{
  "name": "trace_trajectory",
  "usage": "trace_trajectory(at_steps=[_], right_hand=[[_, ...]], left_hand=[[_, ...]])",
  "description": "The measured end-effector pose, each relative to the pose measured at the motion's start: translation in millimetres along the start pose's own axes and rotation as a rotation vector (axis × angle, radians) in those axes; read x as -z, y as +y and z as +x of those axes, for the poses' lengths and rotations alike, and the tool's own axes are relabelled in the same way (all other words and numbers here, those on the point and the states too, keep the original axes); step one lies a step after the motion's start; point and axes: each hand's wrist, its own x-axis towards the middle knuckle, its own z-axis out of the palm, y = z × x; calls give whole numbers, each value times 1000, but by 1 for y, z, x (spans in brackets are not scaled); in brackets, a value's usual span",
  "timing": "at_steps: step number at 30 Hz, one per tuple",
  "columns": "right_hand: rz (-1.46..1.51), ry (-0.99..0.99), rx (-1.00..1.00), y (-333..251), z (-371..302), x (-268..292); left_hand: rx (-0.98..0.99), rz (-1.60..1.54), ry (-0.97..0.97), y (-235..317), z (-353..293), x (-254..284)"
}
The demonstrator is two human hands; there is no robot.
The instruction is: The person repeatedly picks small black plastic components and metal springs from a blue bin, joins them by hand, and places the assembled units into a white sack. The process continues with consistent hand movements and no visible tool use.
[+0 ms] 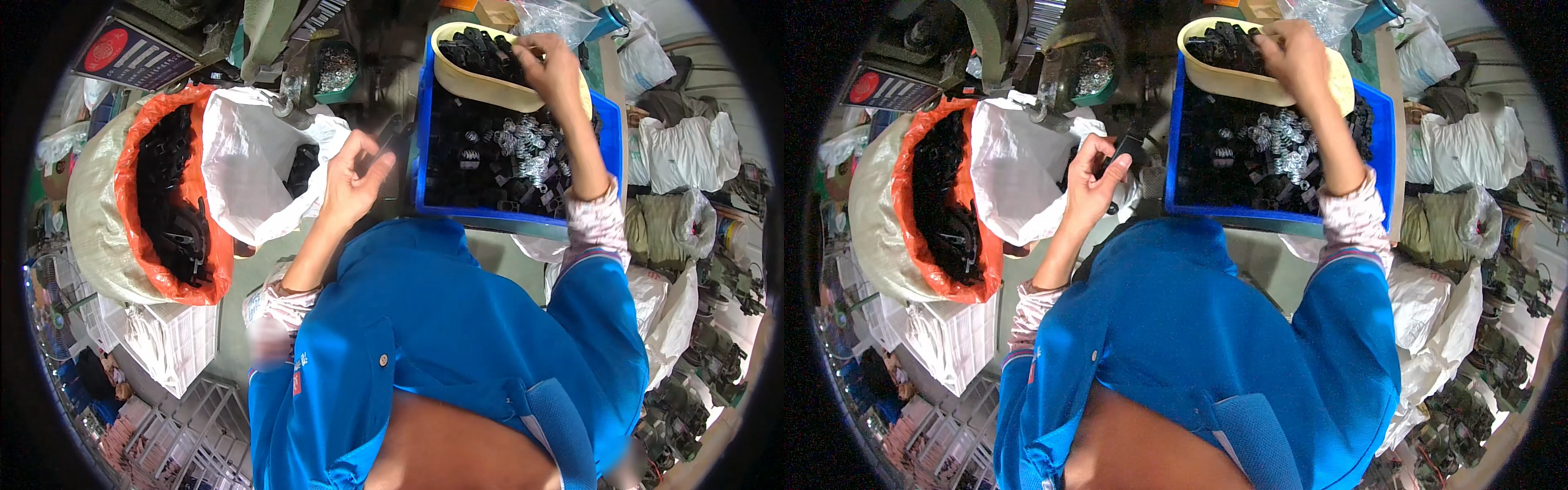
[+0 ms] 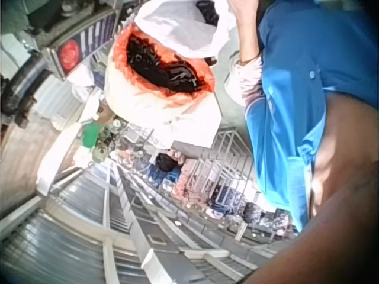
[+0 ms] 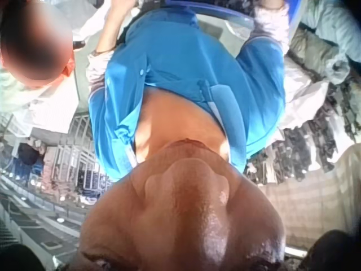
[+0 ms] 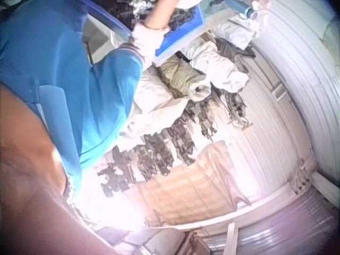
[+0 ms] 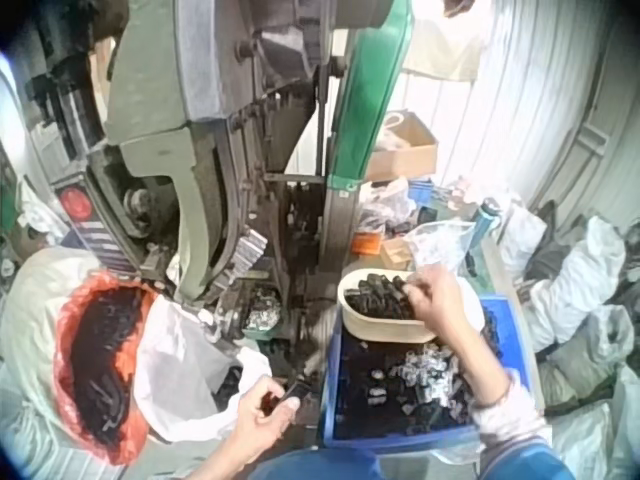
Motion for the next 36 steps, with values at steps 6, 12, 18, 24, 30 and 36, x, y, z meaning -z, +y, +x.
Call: trace_trajectory(at_steps=[6, 12, 18, 24, 30, 36], right_hand=[[-429, -111, 41, 37, 13, -11], [507, -236, -297, -40, -6, -3], [1115, -479, -308, -126, -34, -50], [1342, -633, -342, -164, -36, -98], [1134, -650, -198, -197, -25, -113], [1020, -573, -165, -219, -23, -130]], left_hand=[[65, -135, 17, 7, 4, 7], [83, -232, 96, 3, 4, 38], [17, -166, 106, 3, 9, 69], [-100, -16, 172, -5, 1, 102], [-146, 145, 146, -2, -2, 134], [-186, 231, 92, 0, 4, 161]])
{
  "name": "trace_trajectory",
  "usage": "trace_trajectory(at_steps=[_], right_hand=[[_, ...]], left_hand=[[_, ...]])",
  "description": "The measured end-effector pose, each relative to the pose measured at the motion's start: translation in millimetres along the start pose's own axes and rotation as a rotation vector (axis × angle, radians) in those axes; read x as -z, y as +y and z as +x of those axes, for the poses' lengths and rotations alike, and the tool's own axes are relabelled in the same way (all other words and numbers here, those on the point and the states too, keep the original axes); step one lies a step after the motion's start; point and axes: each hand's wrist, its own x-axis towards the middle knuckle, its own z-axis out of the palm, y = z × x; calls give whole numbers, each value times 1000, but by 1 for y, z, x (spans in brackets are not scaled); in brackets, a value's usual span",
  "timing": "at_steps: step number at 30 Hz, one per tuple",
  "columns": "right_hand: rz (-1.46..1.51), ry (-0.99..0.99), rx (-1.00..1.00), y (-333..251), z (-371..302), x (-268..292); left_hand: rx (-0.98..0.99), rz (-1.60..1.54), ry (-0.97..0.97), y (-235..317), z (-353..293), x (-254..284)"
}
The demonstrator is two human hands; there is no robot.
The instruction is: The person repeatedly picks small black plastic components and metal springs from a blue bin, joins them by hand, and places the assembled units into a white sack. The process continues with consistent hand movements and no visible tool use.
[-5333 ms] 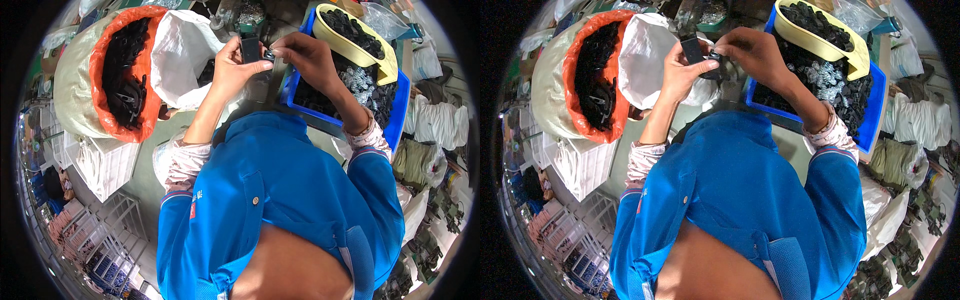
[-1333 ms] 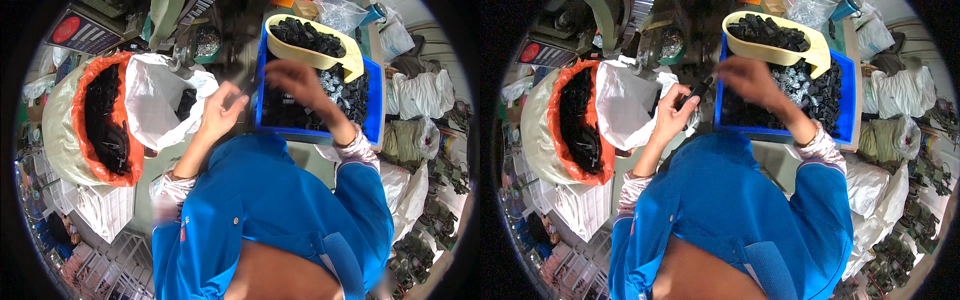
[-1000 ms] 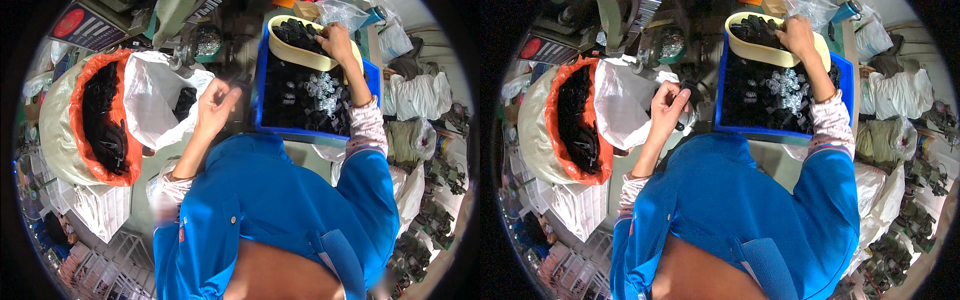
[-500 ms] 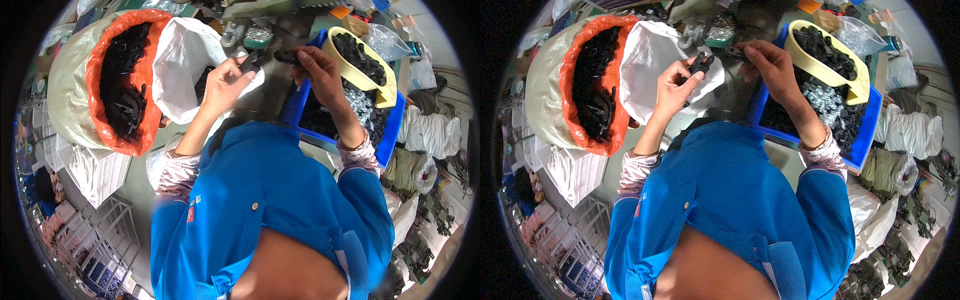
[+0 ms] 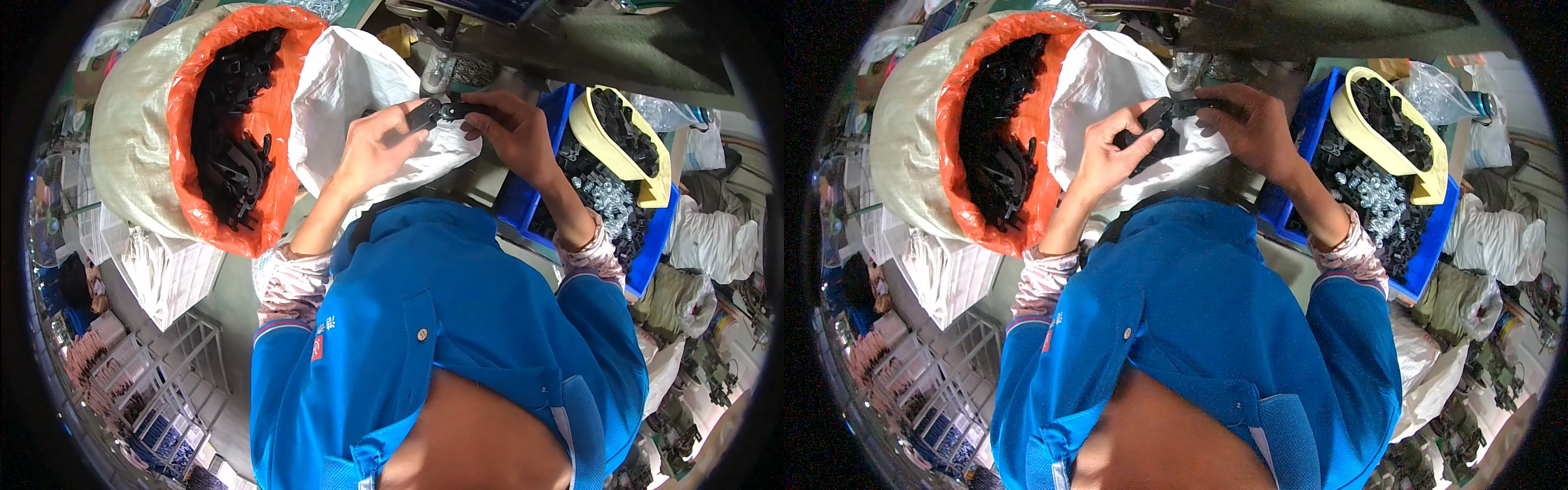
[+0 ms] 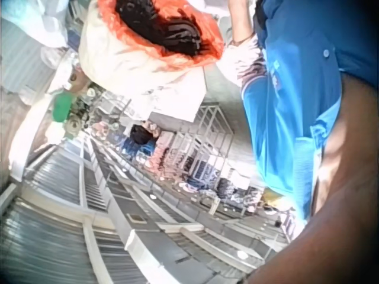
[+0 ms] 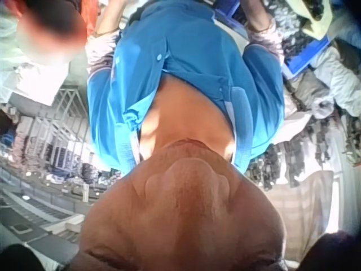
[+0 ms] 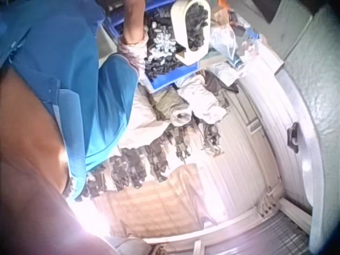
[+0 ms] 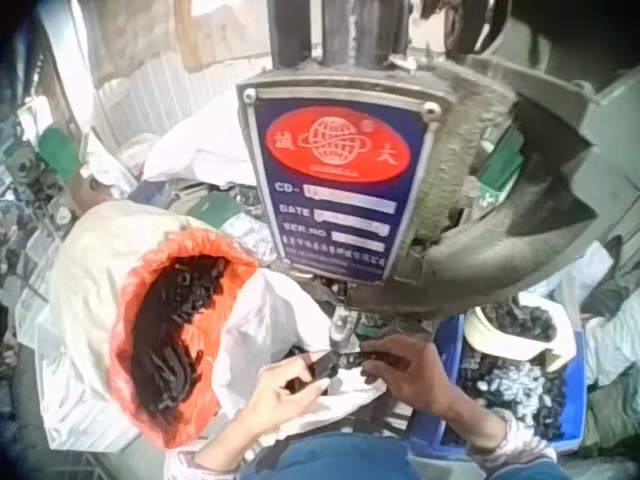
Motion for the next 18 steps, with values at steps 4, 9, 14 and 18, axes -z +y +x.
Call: trace_trajectory(at_steps=[4, 9, 14, 18], right_hand=[[-57, 39, 29, 5, 8, -10], [-120, 74, 64, 2, 16, -23], [-94, 164, 160, 10, 16, -32], [-138, 179, 177, 6, 17, -35]], left_hand=[[-41, 44, -46, -7, 7, 15], [-110, 215, -144, -1, 22, 25], [-229, 316, -120, -5, 37, 29], [-349, 369, -150, -5, 50, 36]])
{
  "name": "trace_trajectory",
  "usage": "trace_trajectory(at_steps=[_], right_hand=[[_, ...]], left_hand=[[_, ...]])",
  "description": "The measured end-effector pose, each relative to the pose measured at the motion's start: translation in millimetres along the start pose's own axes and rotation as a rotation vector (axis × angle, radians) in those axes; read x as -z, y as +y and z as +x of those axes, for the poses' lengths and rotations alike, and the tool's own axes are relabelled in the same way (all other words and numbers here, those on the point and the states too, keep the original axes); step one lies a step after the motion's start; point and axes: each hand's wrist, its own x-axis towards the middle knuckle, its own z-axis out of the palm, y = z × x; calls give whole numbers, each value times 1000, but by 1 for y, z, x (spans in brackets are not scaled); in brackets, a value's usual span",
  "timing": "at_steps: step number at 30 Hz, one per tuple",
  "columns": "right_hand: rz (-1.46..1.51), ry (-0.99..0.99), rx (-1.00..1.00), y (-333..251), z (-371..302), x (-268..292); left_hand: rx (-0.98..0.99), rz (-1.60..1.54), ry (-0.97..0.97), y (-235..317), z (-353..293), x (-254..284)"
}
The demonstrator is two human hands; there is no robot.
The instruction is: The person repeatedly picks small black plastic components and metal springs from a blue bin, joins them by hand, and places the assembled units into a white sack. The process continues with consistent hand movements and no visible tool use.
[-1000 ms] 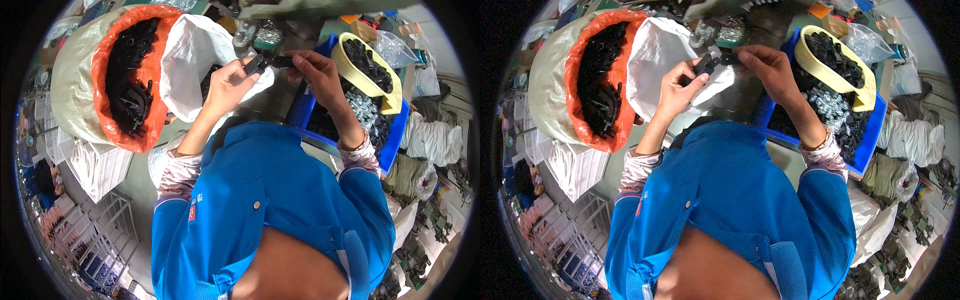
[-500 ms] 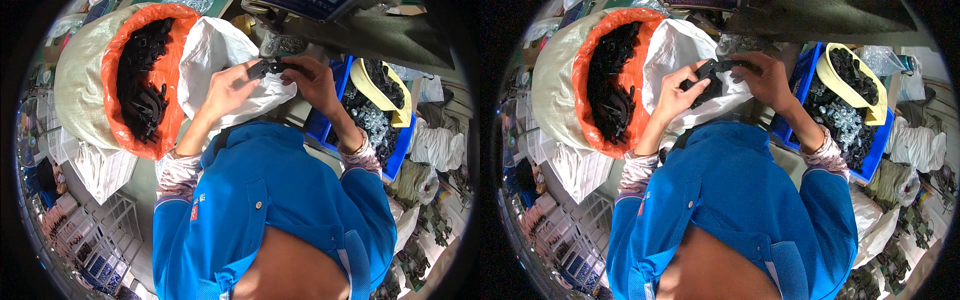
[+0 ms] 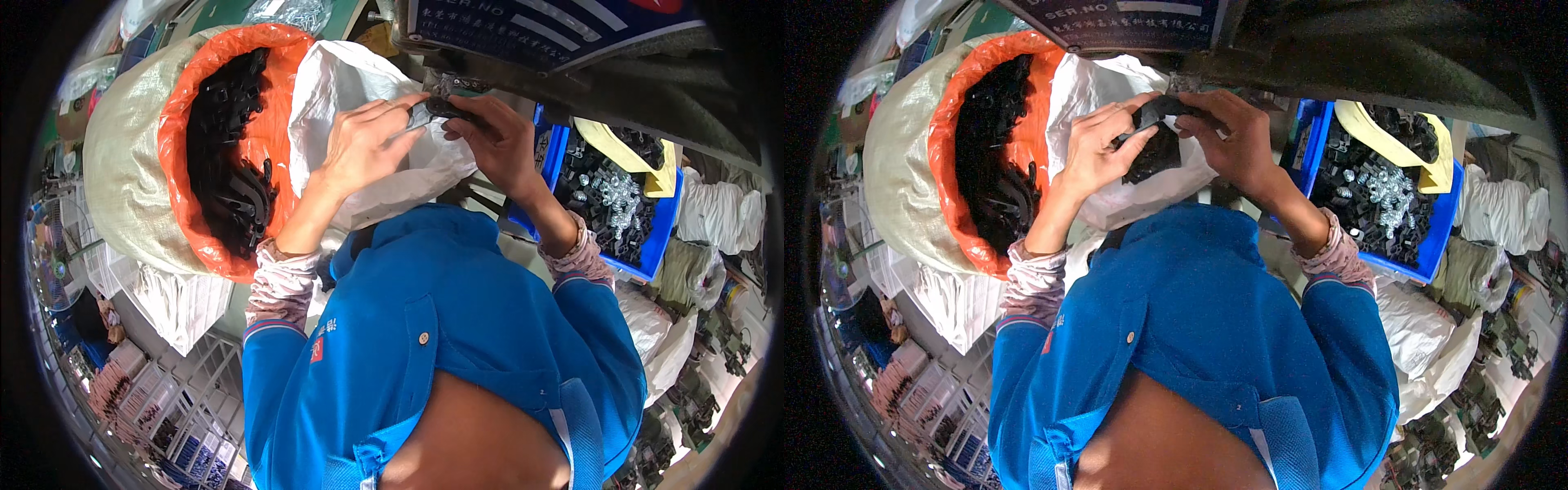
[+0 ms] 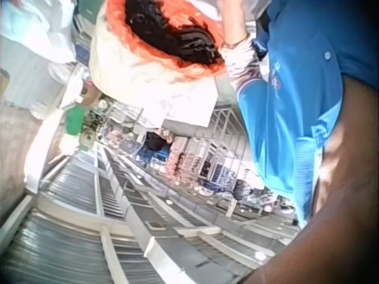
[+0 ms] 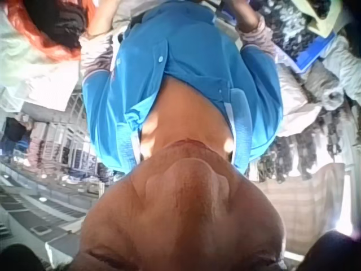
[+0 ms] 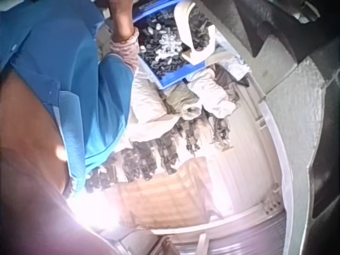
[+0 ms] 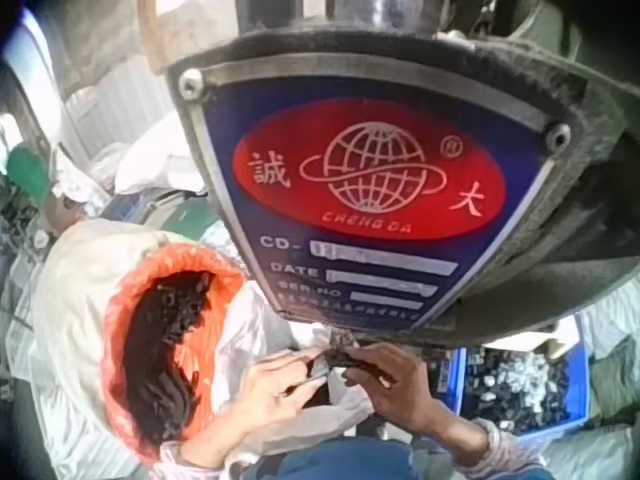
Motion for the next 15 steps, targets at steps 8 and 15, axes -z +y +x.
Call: trace_trajectory(at_steps=[8, 15], right_hand=[[-88, 116, 113, 9, 20, 0], [-154, 74, -165, 16, 15, -1]], left_hand=[[10, 107, -58, -6, 33, 10], [148, 26, -235, -14, 35, 6]])
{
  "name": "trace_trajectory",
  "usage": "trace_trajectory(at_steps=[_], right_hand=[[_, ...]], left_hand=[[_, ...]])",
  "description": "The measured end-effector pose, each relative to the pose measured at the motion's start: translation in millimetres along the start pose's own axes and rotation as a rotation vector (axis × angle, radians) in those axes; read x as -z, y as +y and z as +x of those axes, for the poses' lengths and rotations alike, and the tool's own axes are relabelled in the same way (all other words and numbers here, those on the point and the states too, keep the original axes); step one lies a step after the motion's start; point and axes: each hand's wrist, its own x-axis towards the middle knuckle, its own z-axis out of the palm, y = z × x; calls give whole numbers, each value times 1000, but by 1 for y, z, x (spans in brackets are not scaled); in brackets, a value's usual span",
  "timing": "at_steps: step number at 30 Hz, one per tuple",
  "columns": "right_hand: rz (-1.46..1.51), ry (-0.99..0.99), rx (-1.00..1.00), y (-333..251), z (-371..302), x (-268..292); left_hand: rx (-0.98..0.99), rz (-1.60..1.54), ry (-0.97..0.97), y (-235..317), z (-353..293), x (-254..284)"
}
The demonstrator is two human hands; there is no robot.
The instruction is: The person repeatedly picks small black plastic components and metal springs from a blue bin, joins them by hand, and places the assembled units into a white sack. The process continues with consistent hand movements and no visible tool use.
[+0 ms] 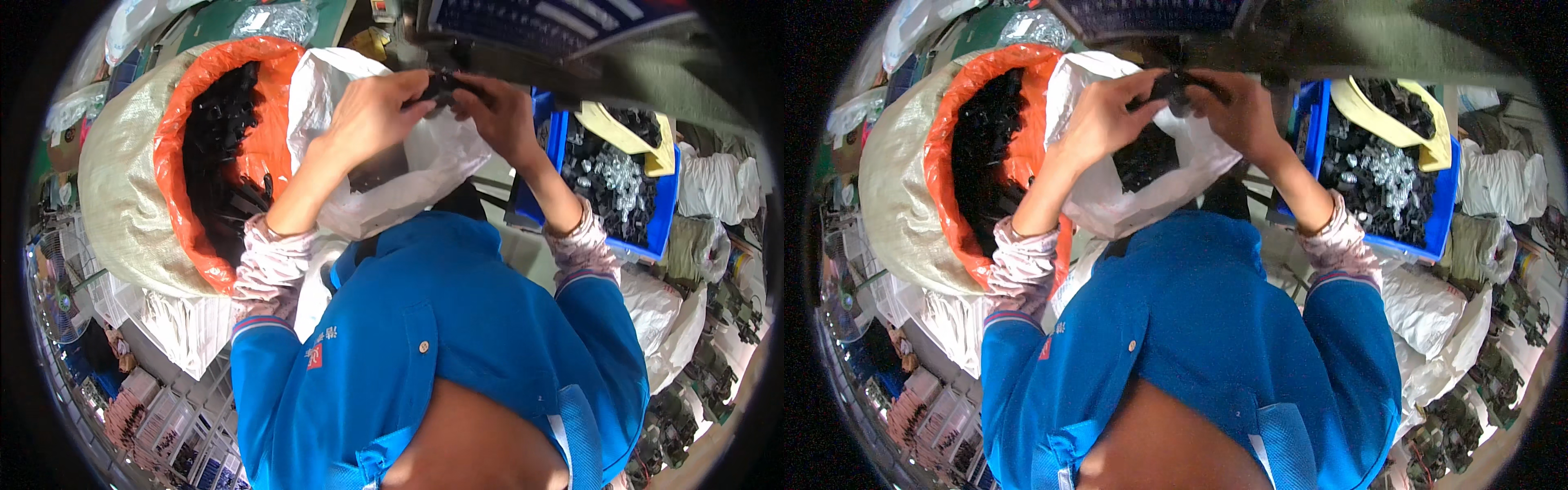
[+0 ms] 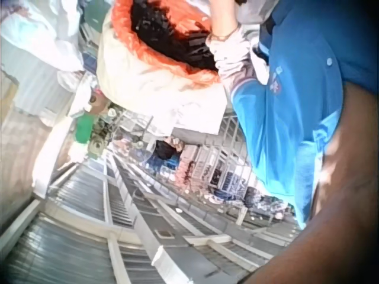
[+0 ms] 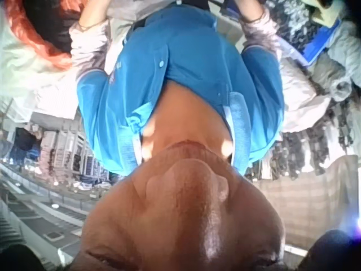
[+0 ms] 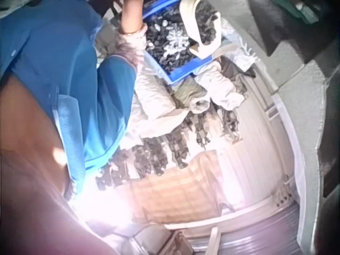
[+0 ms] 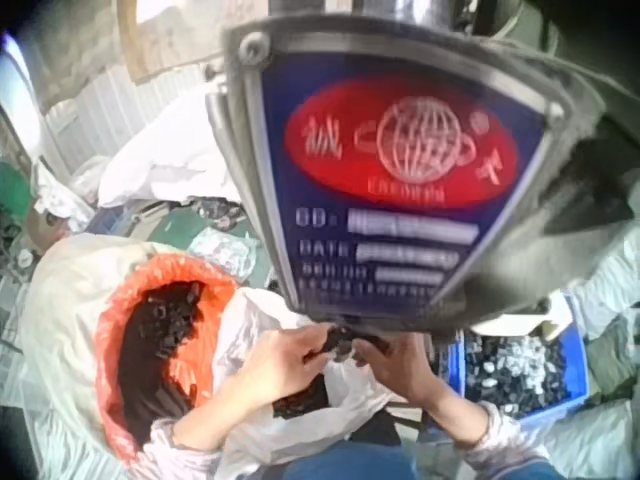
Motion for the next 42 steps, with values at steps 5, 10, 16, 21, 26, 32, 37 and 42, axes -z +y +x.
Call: trace_trajectory(at_steps=[5, 10, 16, 21, 26, 32, 37, 42], right_hand=[[281, -68, -121, 23, 17, 19], [-701, -157, 15, 87, 72, 11], [-984, -182, 171, 113, 90, 1], [-1010, -16, 440, 182, 93, 10], [-722, -63, 267, 274, 102, 45], [-1209, 19, 152, 199, 122, 5], [-935, 198, 192, 229, 115, 24], [-187, 202, -214, 135, 85, -1]], left_hand=[[-25, -12, 65, -3, -12, 13], [84, -68, -28, 5, -15, 19], [31, -36, 42, 4, -18, 16], [23, -61, 37, -6, -19, 9], [-40, -82, 126, 4, -21, 4], [-123, 152, 385, -34, -79, 3], [1062, 520, 113, -119, -169, 55], [1294, 632, -184, -191, -221, 59]])
